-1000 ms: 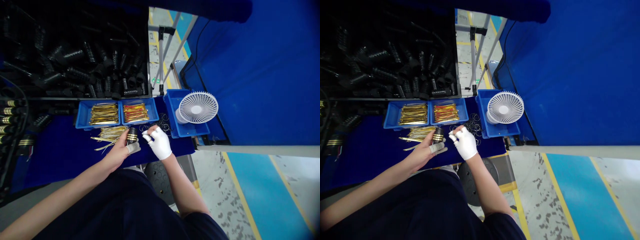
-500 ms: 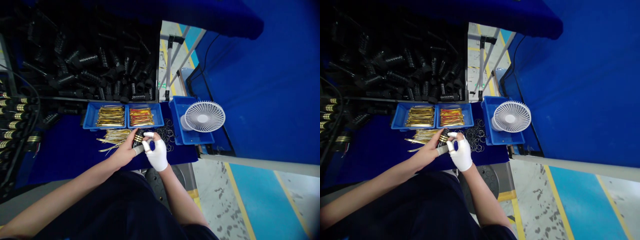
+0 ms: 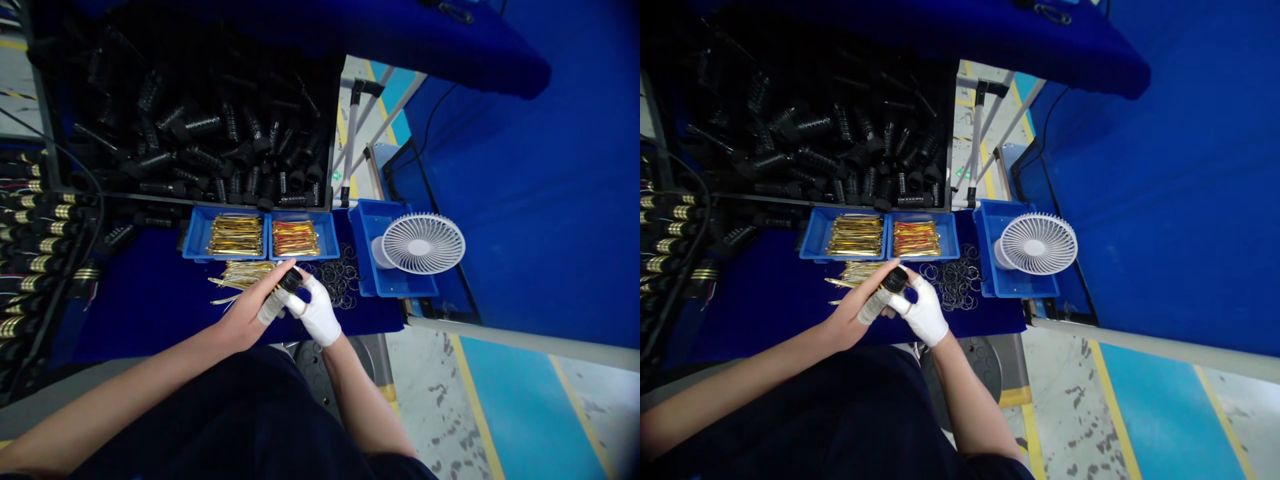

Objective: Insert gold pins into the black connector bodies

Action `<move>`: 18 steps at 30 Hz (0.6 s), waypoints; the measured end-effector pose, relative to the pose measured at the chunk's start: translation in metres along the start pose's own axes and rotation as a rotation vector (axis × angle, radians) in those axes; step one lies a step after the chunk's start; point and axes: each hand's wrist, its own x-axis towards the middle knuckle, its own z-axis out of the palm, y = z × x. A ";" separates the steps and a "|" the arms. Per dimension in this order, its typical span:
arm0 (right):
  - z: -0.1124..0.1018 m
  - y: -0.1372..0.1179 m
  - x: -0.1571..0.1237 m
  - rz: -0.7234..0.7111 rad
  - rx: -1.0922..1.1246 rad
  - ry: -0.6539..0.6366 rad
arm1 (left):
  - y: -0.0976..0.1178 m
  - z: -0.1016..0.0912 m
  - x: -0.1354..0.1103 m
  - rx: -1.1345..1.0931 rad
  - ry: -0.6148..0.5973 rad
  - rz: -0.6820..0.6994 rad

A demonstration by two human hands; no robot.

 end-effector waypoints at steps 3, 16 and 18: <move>0.017 -0.010 0.002 -0.089 -0.102 0.075 | 0.001 -0.012 -0.006 0.118 0.036 0.149; 0.095 -0.027 -0.004 -0.089 -0.091 -0.112 | -0.006 -0.066 -0.040 -0.224 0.094 -0.273; 0.117 -0.027 -0.013 -0.108 -0.136 -0.045 | -0.008 -0.078 -0.050 -0.232 0.145 -0.236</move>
